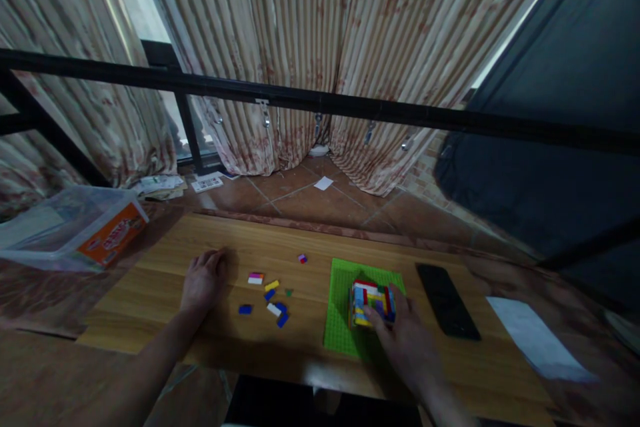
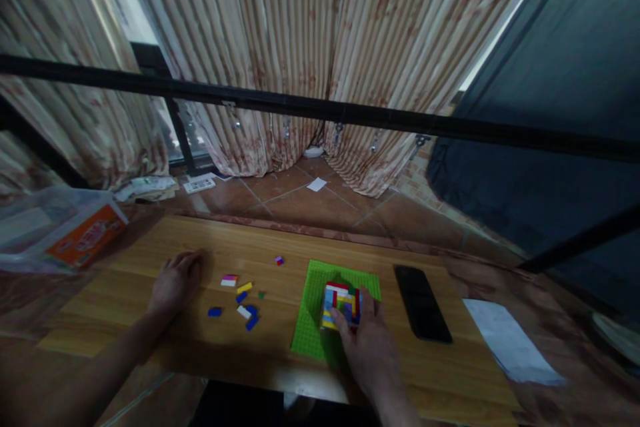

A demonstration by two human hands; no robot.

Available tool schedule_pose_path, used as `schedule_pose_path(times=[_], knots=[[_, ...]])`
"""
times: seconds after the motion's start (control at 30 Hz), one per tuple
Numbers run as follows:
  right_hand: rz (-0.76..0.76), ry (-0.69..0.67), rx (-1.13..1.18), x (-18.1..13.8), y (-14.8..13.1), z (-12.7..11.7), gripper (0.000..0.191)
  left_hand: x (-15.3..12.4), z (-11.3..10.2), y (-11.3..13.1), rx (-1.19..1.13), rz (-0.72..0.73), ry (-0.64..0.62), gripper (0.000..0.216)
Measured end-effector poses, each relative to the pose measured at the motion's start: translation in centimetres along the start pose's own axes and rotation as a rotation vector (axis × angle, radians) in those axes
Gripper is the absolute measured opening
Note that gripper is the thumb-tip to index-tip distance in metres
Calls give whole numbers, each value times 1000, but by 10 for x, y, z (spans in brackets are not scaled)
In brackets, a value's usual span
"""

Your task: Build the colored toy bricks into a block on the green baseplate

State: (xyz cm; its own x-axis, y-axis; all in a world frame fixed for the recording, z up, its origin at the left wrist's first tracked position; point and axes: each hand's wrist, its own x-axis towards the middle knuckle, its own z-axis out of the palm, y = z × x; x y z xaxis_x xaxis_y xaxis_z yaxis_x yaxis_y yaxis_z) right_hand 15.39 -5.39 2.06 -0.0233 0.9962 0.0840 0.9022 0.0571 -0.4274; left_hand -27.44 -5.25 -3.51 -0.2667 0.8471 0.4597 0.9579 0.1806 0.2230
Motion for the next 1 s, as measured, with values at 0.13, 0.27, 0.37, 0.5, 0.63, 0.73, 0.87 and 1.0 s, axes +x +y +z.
schedule_pose_path(times=[0.13,0.27,0.37,0.5,0.63,0.73,0.87,1.0], knots=[[-5,-9,38,3,7,-5,67,0,0,1,-2,1,-6,39],[-6,45,32,25,4,-10,67,0,0,1,16,-17,-11,39],[-63,54,-29,43,-13,-5,66,-1,1,0,22,-25,-14,40],[-192,-87,-174,57,-39,8,68,-1,1,0,14,-22,-9,40],[-308,-197,-240,63,-50,13,71,-2,0,2,4,-15,-6,39],[-326,-207,-271,66,-54,14,72,-2,-1,5,2,-25,-6,38],[-395,-205,-268,71,-64,17,69,-3,-4,9,-6,-50,-9,37],[-496,-106,-258,69,-80,19,58,-4,-5,11,-22,-51,-12,36]])
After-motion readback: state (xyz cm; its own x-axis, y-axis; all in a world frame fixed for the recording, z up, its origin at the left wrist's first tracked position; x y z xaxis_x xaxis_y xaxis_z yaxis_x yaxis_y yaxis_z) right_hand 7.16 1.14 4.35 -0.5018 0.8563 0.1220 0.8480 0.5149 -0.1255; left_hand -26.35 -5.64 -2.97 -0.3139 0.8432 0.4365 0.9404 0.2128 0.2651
